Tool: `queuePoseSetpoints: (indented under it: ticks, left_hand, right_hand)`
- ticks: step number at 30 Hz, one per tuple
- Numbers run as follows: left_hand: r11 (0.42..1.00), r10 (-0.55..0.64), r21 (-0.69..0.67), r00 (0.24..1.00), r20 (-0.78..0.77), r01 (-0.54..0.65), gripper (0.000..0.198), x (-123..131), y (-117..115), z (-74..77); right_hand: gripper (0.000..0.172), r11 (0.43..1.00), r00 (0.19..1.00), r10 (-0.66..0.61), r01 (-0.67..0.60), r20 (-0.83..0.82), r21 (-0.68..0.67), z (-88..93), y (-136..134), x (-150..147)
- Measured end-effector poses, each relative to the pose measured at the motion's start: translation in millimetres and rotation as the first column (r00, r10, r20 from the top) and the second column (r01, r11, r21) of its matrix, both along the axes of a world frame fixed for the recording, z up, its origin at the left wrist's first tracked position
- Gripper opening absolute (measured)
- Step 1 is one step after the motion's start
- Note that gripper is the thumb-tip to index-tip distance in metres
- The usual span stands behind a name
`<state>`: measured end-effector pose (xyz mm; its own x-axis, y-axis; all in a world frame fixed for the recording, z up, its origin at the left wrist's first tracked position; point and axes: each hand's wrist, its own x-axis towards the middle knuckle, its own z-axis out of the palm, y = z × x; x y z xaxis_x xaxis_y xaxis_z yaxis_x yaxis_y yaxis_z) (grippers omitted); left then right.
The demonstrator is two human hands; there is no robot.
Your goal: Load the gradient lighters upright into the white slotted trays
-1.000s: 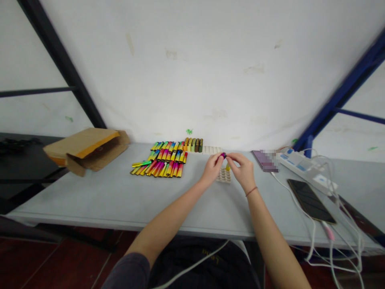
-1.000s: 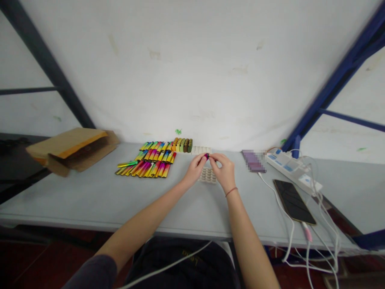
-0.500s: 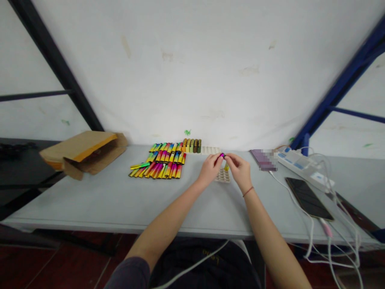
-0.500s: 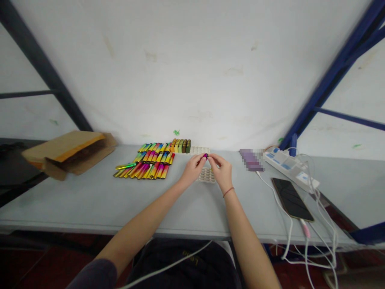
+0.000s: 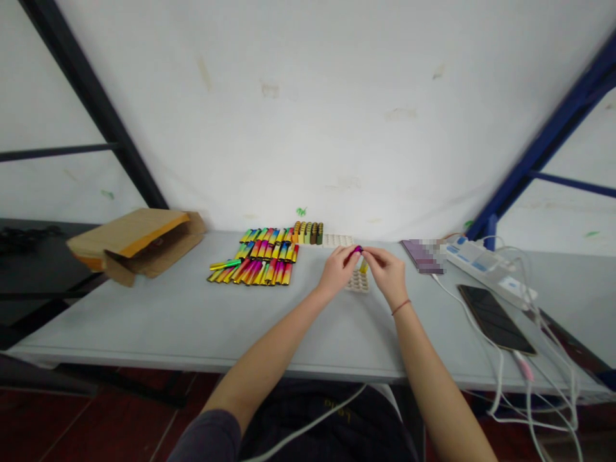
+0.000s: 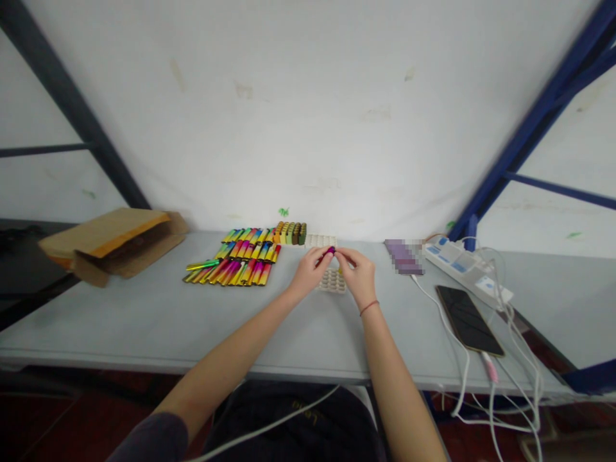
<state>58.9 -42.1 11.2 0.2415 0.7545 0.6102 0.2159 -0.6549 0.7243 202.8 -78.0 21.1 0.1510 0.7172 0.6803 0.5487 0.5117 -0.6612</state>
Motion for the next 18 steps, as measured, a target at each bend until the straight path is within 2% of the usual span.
queuePoseSetpoints:
  ticks: [5,8,12,15,18]
  left_hand:
    - [0.998,-0.029,-0.047,0.998,0.053,0.032,0.030,-1.6,3.4,0.1]
    - [0.985,-0.056,-0.151,0.987,0.148,0.078,0.033,-1.1,6.6,-0.2]
    - [0.924,-0.091,-0.331,0.950,0.298,0.192,0.042,2.6,8.6,-0.7]
    - [0.878,-0.116,-0.389,0.912,0.394,0.280,0.044,4.9,7.9,-0.7]
    - [0.856,-0.107,-0.415,0.890,0.443,0.309,0.043,5.3,6.8,-0.9]
  right_hand:
    - [0.032,0.999,0.999,0.048,-0.047,-0.022,0.024,0.0,-2.3,-1.0]
    - [0.037,0.996,0.987,0.087,-0.089,-0.132,-0.009,-2.8,-2.5,-5.4]
    - [0.050,0.994,0.955,0.100,-0.111,-0.280,-0.025,-5.8,-1.2,-10.0]
    - [0.048,0.993,0.958,0.097,-0.113,-0.271,-0.046,-6.0,-0.9,-9.3]
    - [0.046,0.986,0.970,0.110,-0.134,-0.216,-0.100,-5.8,-1.6,-6.1]
